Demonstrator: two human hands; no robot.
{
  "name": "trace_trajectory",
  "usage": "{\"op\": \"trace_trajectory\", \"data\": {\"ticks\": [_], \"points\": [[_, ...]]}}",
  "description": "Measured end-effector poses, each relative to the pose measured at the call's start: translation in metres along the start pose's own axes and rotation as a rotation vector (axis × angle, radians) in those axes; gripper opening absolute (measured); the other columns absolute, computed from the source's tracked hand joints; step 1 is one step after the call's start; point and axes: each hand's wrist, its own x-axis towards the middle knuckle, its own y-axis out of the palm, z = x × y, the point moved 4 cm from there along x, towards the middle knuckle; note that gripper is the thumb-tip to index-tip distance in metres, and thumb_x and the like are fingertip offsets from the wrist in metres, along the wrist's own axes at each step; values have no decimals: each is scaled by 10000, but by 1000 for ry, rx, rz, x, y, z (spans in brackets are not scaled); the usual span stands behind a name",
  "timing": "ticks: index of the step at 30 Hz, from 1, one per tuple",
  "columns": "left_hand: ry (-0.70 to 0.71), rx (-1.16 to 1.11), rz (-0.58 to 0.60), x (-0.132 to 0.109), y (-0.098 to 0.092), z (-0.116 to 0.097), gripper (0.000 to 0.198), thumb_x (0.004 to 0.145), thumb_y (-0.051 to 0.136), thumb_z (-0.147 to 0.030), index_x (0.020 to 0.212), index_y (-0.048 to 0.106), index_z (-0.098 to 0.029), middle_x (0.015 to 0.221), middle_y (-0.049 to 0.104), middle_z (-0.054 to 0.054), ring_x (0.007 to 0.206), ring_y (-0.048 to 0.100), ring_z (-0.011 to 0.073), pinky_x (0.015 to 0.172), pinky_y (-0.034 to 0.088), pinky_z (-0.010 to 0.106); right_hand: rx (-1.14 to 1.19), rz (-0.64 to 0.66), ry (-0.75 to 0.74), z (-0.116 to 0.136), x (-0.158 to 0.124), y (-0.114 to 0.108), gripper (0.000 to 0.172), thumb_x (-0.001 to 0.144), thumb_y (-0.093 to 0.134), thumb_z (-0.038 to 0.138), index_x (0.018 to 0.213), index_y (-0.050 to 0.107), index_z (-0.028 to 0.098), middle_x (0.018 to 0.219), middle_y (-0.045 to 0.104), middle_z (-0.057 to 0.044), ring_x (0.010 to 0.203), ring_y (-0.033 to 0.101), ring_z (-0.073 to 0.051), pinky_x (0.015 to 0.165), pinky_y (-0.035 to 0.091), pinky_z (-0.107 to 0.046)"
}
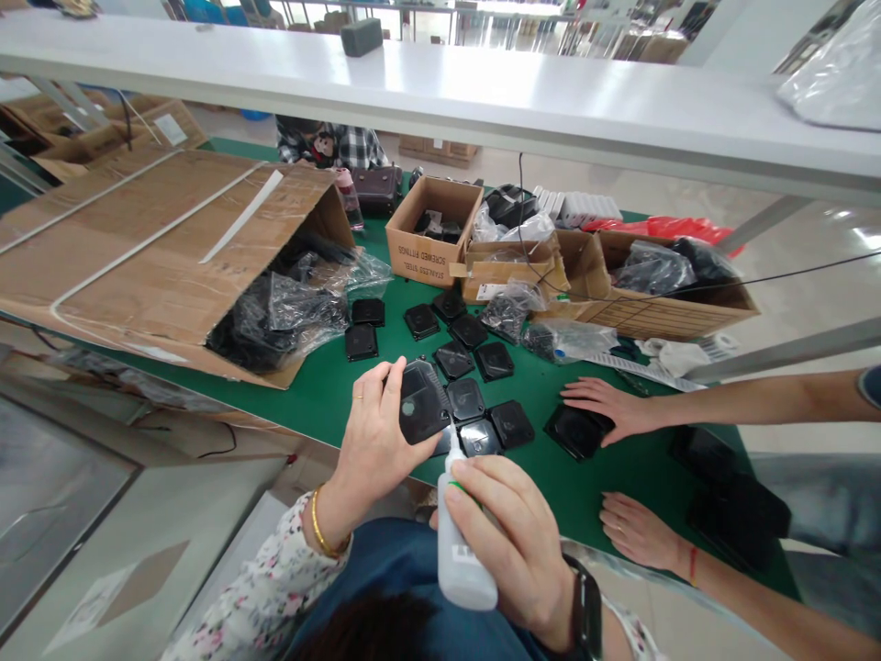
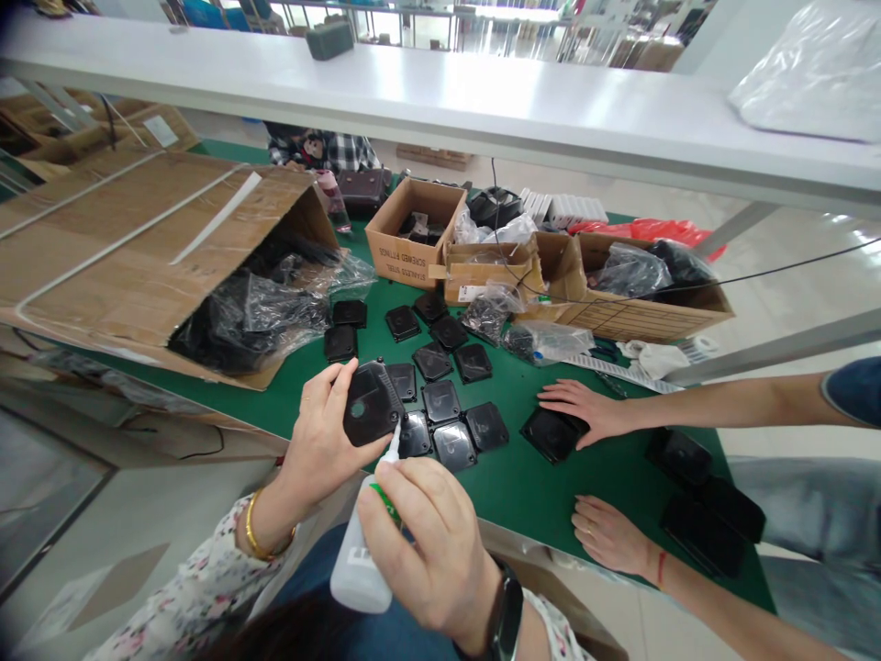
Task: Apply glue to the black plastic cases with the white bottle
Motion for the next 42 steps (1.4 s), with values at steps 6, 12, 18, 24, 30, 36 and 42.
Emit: {"op": "trace_trajectory", "data": {"ticks": [6,12,18,24,30,36,42], "points": [[-105,-188,74,-2,6,6,902,652,767,-382,1404,307,-191,1331,406,122,1243,399,299,1073,354,472,69,-104,123,-6,-1,-10,403,779,685,21,1154,572,119,1075,646,-133,1087,588,-249,863,565,-396],[-115,-323,121,-3,8,7,908,642,766,-344,1406,293,-212,1354,382,114,1275,384,286,1092,339,468,262,-398,424,-21,-9,-15,337,807,691,103,1123,597,170,1053,652,-93,971,619,-252,817,541,-450],[-110,-325,132,-4,8,10,913,646,761,-344,1414,286,-211,1360,377,118,1282,374,293,1094,336,471,430,-505,633,-39,-8,-16,260,822,706,213,1069,627,192,996,669,-58,931,622,-217,834,501,-372],[-127,-293,145,-7,12,11,908,654,754,-346,1414,275,-210,1369,368,122,1287,373,291,1091,340,468,512,-473,747,-51,-16,-7,266,784,744,251,1023,649,186,975,682,-77,926,625,-224,821,504,-367],[-321,-40,159,-3,48,101,770,682,717,-424,1328,376,-179,1269,464,134,1194,469,330,1022,383,513,909,-689,1141,-111,-42,23,317,731,792,332,986,654,205,914,699,-36,858,644,-178,800,516,-326],[-386,48,270,-23,122,176,816,630,757,-368,1316,401,-108,1278,476,183,1189,490,349,1029,380,493,1079,-894,1382,-136,-86,24,370,655,851,361,948,681,210,903,695,3,833,633,-121,771,542,-235],[-284,30,312,-1,156,187,910,741,684,-469,1447,219,-135,1470,327,186,1367,339,289,1082,346,382,1022,-1027,1583,-133,-116,17,425,646,848,314,1018,679,197,982,675,-10,878,641,-136,776,599,-235]]}}
